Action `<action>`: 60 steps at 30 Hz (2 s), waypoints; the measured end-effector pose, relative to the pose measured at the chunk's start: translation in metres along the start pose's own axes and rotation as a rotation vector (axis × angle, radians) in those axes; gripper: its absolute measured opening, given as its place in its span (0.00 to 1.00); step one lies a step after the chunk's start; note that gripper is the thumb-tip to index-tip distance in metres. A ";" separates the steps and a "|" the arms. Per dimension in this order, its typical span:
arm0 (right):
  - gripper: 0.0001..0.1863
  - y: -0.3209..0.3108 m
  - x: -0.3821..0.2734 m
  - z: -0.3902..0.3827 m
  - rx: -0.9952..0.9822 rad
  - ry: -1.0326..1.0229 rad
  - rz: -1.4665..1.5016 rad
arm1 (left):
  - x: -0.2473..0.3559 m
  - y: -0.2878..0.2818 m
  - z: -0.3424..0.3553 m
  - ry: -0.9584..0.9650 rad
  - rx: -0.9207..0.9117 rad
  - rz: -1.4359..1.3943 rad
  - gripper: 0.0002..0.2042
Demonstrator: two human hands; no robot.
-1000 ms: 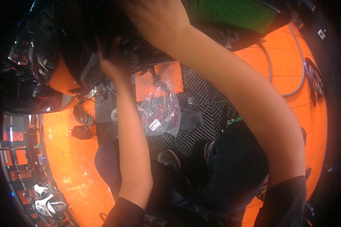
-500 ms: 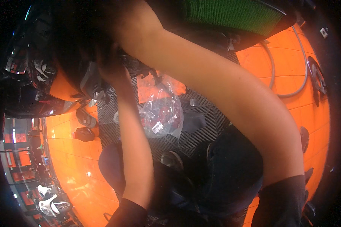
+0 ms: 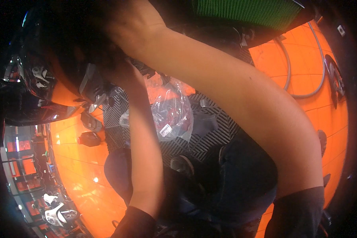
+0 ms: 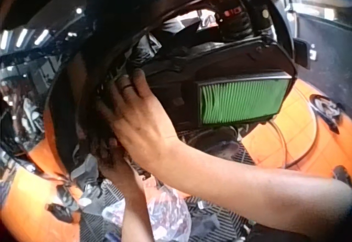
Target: The person sits on the floor and works on the underside of a motorcycle. They use a power drill and a screwdriver to remove and install parts, including a black plastic cover, while handling various tools and components.
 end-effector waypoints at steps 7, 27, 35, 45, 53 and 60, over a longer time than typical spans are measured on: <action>0.29 -0.001 -0.001 -0.002 0.084 0.005 -0.091 | 0.002 0.000 0.013 0.125 0.267 0.038 0.12; 0.13 0.019 0.005 0.004 -0.050 0.106 -0.112 | -0.082 0.069 -0.067 -0.362 -0.320 0.962 0.22; 0.16 0.012 0.000 0.001 0.056 0.017 -0.089 | -0.040 0.050 -0.047 -0.133 -0.288 0.594 0.17; 0.20 0.020 0.013 -0.004 0.060 0.038 0.005 | -0.025 0.050 -0.052 -0.208 0.167 0.427 0.14; 0.22 0.014 0.002 -0.001 0.002 0.038 0.010 | 0.008 0.016 -0.038 -0.023 0.228 0.468 0.14; 0.20 0.004 -0.010 0.011 0.049 0.011 0.108 | -0.045 0.049 -0.052 -0.517 0.346 -0.602 0.16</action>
Point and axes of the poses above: each hand's wrist, its own z-axis towards the middle knuckle, its own y-axis out of the palm, x = y × z, the point moved 7 cm from there along z, towards the middle knuckle, and after that the axes turned 12 degrees about z, right-handed, at the moved point
